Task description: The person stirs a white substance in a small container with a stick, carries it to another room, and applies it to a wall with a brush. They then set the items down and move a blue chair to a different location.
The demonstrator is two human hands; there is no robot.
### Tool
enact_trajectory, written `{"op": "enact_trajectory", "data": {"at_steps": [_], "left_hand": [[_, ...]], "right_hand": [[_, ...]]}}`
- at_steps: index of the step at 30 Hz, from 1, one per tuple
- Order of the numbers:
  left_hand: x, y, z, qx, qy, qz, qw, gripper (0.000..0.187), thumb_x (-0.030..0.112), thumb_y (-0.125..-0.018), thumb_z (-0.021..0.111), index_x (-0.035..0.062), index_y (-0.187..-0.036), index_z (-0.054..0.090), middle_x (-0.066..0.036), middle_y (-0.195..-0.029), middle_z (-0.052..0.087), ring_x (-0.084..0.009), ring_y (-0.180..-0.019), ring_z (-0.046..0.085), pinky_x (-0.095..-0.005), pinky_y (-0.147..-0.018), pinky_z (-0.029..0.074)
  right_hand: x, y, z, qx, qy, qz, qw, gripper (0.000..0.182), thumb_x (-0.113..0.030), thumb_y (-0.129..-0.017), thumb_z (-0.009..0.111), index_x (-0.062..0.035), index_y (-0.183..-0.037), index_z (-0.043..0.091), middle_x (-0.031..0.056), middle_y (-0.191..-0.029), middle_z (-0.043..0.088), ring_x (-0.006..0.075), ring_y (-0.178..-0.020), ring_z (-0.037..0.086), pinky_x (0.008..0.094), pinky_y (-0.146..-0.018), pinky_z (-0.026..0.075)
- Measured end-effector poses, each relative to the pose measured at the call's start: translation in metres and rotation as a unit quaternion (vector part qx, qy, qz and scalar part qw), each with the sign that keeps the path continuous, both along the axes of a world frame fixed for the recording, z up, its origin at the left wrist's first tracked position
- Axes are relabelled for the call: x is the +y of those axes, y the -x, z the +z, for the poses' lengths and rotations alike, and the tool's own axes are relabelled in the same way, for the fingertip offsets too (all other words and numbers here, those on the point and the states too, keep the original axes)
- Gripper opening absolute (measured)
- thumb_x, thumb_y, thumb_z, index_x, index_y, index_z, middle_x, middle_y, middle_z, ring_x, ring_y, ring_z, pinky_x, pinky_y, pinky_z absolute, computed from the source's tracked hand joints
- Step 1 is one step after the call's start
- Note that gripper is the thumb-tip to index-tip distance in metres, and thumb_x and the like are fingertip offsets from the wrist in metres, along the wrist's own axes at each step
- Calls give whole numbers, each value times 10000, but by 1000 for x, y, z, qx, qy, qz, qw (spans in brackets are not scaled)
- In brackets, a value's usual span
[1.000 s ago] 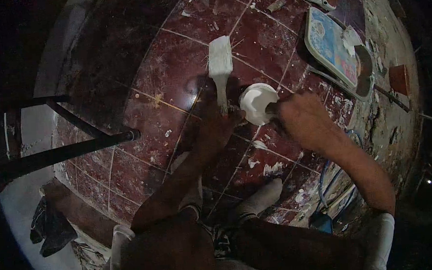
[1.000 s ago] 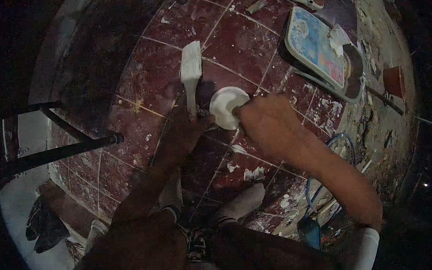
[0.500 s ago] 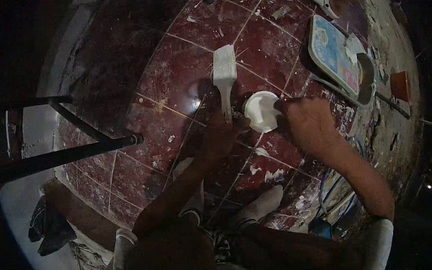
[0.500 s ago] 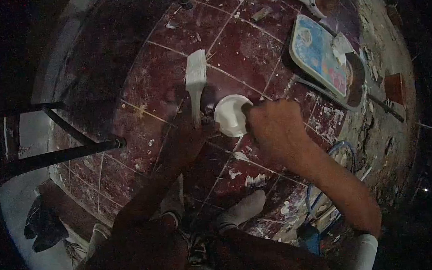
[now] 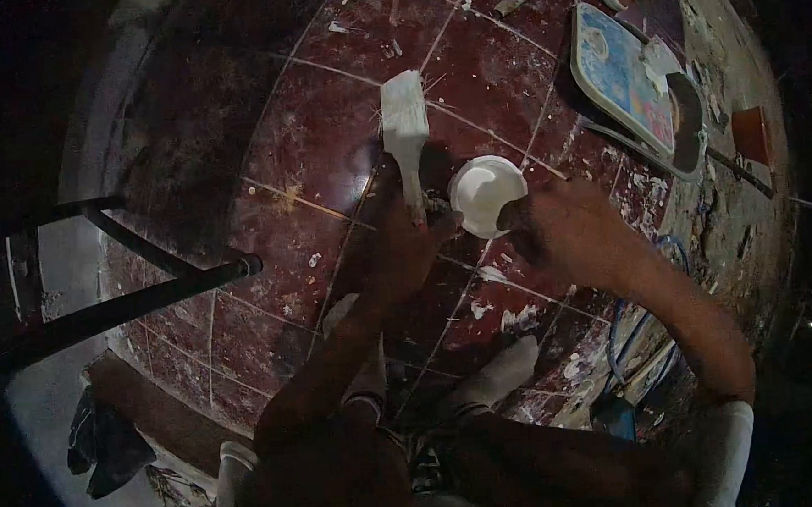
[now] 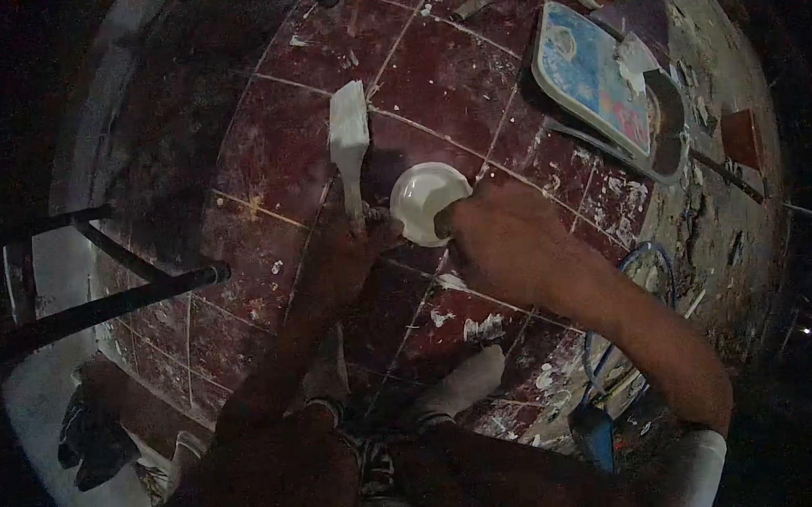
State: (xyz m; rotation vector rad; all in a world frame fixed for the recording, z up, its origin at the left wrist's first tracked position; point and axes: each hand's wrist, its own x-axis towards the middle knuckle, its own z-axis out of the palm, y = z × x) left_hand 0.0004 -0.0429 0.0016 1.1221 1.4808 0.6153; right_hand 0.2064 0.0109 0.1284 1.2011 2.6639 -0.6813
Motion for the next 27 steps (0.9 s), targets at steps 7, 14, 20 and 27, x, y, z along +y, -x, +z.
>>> {"op": "enact_trajectory", "data": {"at_steps": [7,14,20,27], "left_hand": [[5,1,12,-120,43,20,992,561,357,-849,795,-17,-1177,536,-117,-966,602,-217,-886,591,-398,-808,499],[-4,2,-2,-42,76,1,996,645,417,-851,774,-26,-1215,480,-153,-1066,595,-241,-997,604,-419,-842,506],[-7,-3,-10,18,29,30,999,448,299,-866,787,10,-1096,534,-94,-972,634,-200,-908,646,-363,-790,536],[-3,0,-2,-78,-23,20,997,323,223,-872,769,-4,-1047,621,-111,-964,686,-203,-917,676,-368,-814,556]], "right_hand": [[-3,0,-2,-70,12,-67,995,166,-165,-738,747,-35,-827,695,184,-706,674,375,-720,700,466,-661,566],[-3,1,-8,-135,-90,-66,985,143,-167,-735,749,-47,-785,689,174,-687,675,336,-668,709,449,-613,565],[-1,-3,0,-99,-49,-35,993,122,-155,-735,725,-53,-793,689,158,-668,668,322,-618,699,449,-568,553],[5,-4,2,-10,-3,-8,1000,141,-147,-744,718,-50,-845,700,178,-747,685,325,-700,713,456,-612,563]]}}
